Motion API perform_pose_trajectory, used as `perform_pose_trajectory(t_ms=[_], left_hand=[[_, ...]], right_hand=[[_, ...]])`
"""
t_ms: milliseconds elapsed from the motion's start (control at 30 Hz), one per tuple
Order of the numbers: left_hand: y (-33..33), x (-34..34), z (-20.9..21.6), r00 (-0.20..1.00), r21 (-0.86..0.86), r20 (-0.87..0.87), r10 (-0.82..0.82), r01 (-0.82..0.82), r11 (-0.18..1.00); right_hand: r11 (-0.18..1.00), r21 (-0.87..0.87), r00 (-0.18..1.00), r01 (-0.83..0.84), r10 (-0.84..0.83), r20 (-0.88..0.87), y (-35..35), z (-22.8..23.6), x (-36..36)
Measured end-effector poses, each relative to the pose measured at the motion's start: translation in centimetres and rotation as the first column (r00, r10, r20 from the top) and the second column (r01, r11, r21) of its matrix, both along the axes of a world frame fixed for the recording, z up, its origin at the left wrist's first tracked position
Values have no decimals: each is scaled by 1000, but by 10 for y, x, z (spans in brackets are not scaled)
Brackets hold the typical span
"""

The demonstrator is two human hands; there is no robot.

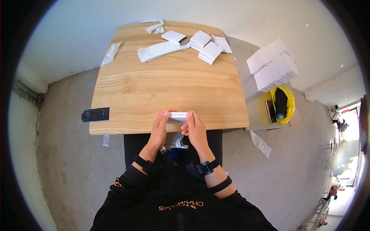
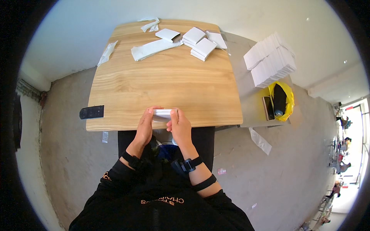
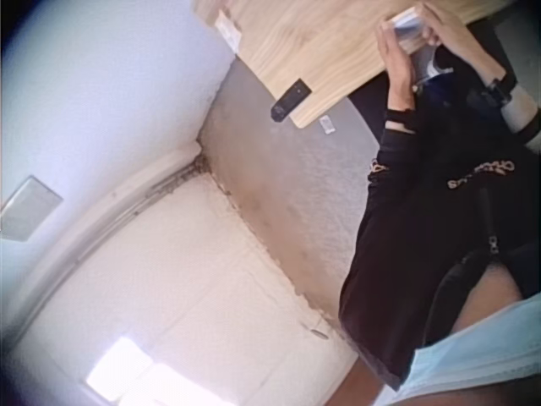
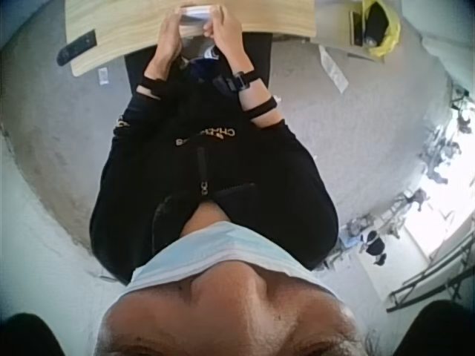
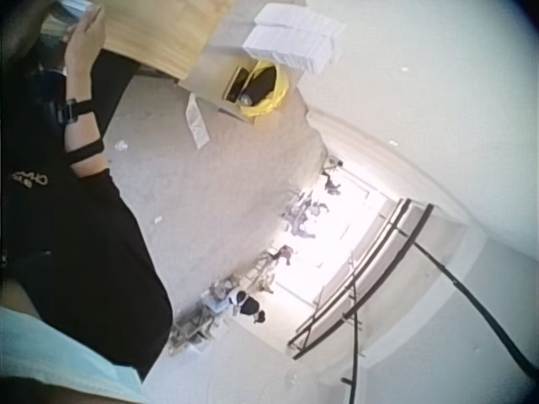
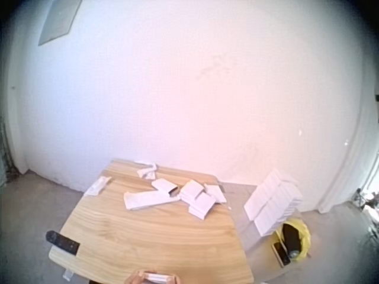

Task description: Fold and stack white material sheets on a table in a manufacturing environment.

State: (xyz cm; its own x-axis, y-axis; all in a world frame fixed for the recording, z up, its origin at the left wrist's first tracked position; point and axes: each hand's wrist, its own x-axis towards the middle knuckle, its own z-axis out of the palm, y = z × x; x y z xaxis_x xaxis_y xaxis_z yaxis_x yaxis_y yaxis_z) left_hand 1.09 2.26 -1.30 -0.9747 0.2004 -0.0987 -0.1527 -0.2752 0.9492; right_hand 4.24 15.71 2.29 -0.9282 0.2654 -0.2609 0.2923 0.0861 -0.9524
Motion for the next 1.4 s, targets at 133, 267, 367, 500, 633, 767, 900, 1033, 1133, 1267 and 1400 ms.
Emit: perform_pose_trajectory(t_ms=[133,267,367,500,633,767,900,1033,1133,1267,1400], left_hand=[[1,-2,4,990,-157,-140,-24,2,988],[2,-7,-18,999,-13,-16,-40,40,999],[-2,-2,-23,1000,29,3,-16,16,999],[0,2,-16,999,69,37,-16,13,998],[3,-5,-11,998,64,-44,-52,54,996],[-1,-5,-13,996,21,-73,-54,55,998],[-3,-8,-16,990,-33,-113,-86,82,996],[-9,-7,-34,998,-19,-54,-11,10,1000],[-26,-5,-41,963,-373,-229,-139,45,927],[-38,-3,-48,824,-854,-338,-456,-64,517],[-30,-7,-35,643,-992,-126,-755,-98,82]], right_hand=[[1000,-14,1000,9,-9,-25,1,3,-1],[999,31,1000,-20,19,22,5,-3,-1],[997,10,997,-78,77,13,7,-10,-2],[998,-27,999,-48,48,-14,6,0,2],[952,298,996,-69,80,-25,11,-2,2],[700,696,940,159,107,-323,9,19,1],[722,691,862,-17,362,-356,10,22,-2],[628,759,878,-172,447,-172,22,10,-10],[701,702,929,-125,332,-166,56,0,-7],[726,683,972,-78,208,-111,133,-13,9],[998,64,996,17,-22,84,212,-21,33]])
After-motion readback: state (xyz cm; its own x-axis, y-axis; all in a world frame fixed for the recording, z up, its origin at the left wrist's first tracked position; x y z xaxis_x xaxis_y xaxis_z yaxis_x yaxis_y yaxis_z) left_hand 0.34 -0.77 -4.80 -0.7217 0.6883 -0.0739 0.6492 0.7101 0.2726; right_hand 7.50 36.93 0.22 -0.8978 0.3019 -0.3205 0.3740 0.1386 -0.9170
